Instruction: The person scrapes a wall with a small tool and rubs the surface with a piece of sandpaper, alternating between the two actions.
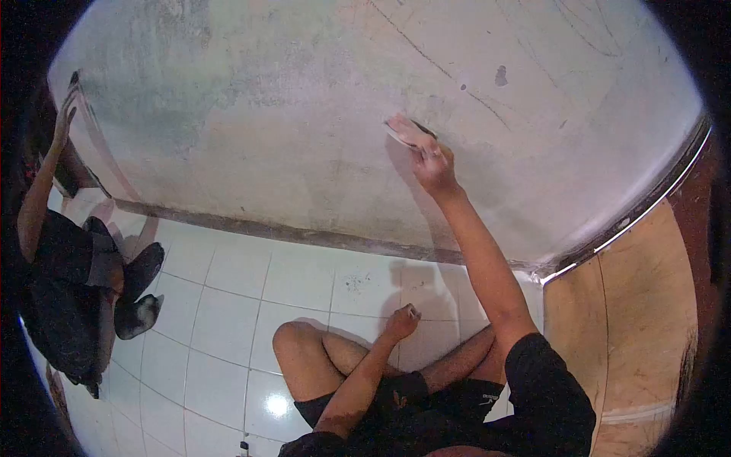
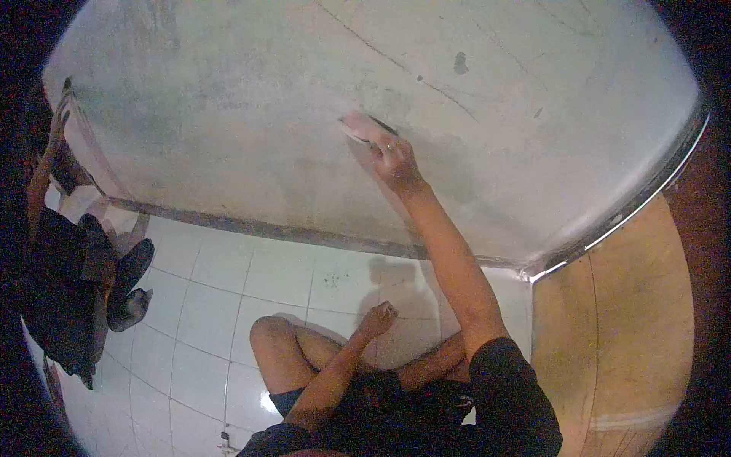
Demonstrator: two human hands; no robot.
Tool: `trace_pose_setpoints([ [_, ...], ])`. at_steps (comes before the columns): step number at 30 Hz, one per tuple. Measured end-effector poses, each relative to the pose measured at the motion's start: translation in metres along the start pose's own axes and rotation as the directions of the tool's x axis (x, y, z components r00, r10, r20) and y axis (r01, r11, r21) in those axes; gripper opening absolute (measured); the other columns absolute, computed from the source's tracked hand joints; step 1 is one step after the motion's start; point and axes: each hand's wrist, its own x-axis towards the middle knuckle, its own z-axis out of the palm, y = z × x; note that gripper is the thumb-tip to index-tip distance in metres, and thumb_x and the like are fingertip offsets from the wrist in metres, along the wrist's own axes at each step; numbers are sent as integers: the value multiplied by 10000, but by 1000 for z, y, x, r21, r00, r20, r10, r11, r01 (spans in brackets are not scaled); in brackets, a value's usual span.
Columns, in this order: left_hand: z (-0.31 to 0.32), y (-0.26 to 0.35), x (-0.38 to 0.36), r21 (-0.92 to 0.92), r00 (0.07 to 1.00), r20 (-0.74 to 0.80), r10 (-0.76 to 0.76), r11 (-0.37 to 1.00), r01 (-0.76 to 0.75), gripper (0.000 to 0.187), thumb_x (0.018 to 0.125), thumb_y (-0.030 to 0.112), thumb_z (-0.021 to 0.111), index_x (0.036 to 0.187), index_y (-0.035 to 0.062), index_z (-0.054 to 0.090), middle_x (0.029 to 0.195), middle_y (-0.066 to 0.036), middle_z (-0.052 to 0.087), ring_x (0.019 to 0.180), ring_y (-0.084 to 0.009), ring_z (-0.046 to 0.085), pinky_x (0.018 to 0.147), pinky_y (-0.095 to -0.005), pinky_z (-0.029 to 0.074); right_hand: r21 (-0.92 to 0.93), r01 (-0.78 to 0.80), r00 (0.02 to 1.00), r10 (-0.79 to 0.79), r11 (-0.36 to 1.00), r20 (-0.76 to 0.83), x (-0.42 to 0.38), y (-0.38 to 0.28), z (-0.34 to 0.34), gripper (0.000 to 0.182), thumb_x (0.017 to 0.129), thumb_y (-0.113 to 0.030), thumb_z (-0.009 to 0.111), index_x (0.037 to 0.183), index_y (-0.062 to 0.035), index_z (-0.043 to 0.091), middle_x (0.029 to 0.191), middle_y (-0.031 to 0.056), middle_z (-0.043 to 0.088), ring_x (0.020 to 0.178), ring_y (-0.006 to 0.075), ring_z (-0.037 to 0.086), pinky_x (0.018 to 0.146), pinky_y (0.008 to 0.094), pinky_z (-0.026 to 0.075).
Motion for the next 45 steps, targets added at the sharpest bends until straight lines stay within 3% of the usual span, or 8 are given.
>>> trace_pose_setpoints([
  [9, -1, 14, -8, 41, 998, 50, -47, 998, 45, 283, 870, 317, 591, 935, 43, 560, 856, -232, 641, 871, -419, 612, 760, -496, 487, 3, 179, 982, -179, 984, 57, 10, 1, 1, 428, 763, 161, 485, 1124, -69, 470, 1225, 163, 600, 1176, 320, 560, 938, 376, 496],
  [18, -4, -6, -6, -67, 998, 42, 49, 997, -47, 324, 871, 318, 599, 909, -2, 570, 845, -242, 636, 844, -413, 616, 752, -471, 489, 70, 74, 997, -76, 995, 18, 4, -8, -4, 436, 727, 188, 506, 1083, -63, 508, 1183, 141, 629, 1146, 325, 579, 931, 385, 504],
  [21, -7, 1, -5, 114, 996, 82, -32, 993, 22, 347, 865, 331, 608, 873, -14, 586, 833, -242, 634, 825, -413, 616, 748, -471, 489, 57, 42, 999, -42, 997, -6, -42, -2, -16, 445, 718, 191, 491, 1081, -66, 513, 1176, 159, 629, 1142, 333, 581, 923, 386, 509],
  [27, 30, -43, 3, 150, 942, 118, 314, 932, -330, 298, 796, 276, 670, 894, 7, 589, 823, -228, 626, 812, -391, 620, 719, -479, 482, 35, 17, 999, -19, 999, 47, -40, 4, -19, 455, 704, 188, 482, 1081, -67, 515, 1178, 163, 629, 1135, 334, 586, 907, 391, 519],
  [32, -10, 8, -6, -79, 944, 310, 110, 993, -90, 376, 621, 73, 714, 965, 42, 564, 798, -142, 583, 767, -307, 600, 696, -409, 496, 97, 77, 996, -81, 992, 41, 19, -6, -3, 381, 798, 89, 540, 1127, -101, 547, 1238, 110, 602, 1096, 298, 607, 885, 367, 539],
  [36, -5, 9, 0, -213, 917, 371, 147, 975, -71, 405, 573, 45, 720, 943, 41, 556, 782, -107, 562, 766, -260, 582, 697, -363, 490, 144, 43, 997, -50, 989, 50, 46, -15, 3, 347, 813, 25, 593, 1127, -116, 553, 1245, 82, 602, 1095, 271, 611, 873, 356, 544],
  [42, -11, 1, -2, -62, 958, 132, 254, 967, -248, 407, 577, 82, 793, 909, 38, 562, 806, -102, 582, 759, -253, 590, 701, -361, 500, 113, -17, 999, 22, 993, -43, 1, -13, -17, 375, 731, 164, 549, 1028, -63, 557, 1090, 125, 670, 995, 297, 659, 790, 349, 555],
  [45, -20, 13, -2, -136, 979, 185, 79, 989, -54, 383, 620, 109, 802, 911, 35, 564, 815, -111, 595, 772, -249, 598, 696, -369, 499, 99, -2, 993, 14, 995, -114, -26, -2, -20, 390, 710, 163, 548, 1025, -64, 580, 1066, 134, 675, 949, 300, 672, 761, 355, 549],
])
